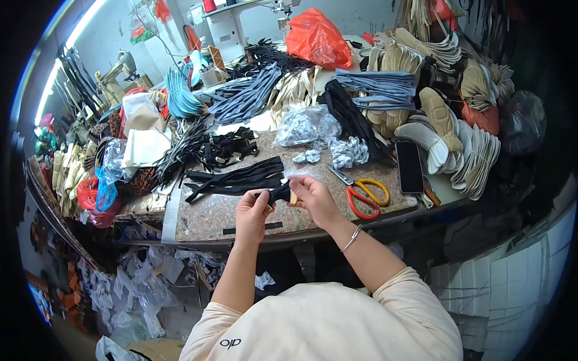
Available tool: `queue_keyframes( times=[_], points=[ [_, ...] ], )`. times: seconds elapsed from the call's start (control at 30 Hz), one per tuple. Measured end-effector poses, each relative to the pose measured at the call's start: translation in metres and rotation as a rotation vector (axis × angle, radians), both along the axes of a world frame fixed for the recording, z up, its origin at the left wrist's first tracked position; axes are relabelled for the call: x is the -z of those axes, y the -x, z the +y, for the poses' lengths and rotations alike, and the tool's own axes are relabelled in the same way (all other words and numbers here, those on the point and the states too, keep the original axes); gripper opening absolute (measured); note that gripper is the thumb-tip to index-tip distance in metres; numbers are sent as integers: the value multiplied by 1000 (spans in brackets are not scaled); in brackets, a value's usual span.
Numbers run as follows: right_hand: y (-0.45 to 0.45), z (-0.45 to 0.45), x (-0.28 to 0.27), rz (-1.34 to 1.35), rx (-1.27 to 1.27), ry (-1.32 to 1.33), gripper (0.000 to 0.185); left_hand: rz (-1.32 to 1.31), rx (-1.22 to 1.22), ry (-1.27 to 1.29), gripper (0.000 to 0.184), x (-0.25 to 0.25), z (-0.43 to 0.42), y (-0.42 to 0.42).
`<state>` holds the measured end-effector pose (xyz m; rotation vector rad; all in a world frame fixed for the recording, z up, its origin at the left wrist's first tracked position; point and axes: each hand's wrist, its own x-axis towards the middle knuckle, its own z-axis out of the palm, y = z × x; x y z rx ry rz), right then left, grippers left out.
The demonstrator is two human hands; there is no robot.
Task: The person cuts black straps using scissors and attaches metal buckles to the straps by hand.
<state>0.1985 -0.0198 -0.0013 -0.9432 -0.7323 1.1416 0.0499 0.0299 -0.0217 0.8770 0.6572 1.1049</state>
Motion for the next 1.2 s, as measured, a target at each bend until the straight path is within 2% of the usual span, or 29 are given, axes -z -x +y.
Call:
queue_keyframes(
  times=[0.03,0.07,0.2,0.37,0.4,0.53,0.7,0.9,1.03,1.2],
  points=[
    [-3,-1,0,92,-100,65,13,81,19,-56,11,0,1,1],
    [-2,-4,0,95,-92,66,13,84,27,-56,11,-1,-2,0],
    [1,-6,-7,-720,214,28,14,130,86,-49,12,-12,-16,-6],
    [4,4,2,-832,465,-64,12,-39,124,14,13,-6,-20,-13],
    [3,4,0,-832,465,-66,12,-39,124,12,13,-5,-18,-13],
    [-4,2,-8,-620,150,29,11,7,122,39,12,-3,-9,-7],
    [7,1,-4,-353,118,-32,9,-121,8,78,12,0,-4,-9],
    [1,2,2,-423,139,-29,9,11,12,-39,16,-1,-3,-10],
    [3,0,-3,-621,82,-115,10,207,161,-136,19,-13,-1,-5],
    [11,3,9,-437,211,-38,8,192,157,-123,19,-10,-3,-7]
  ],
)
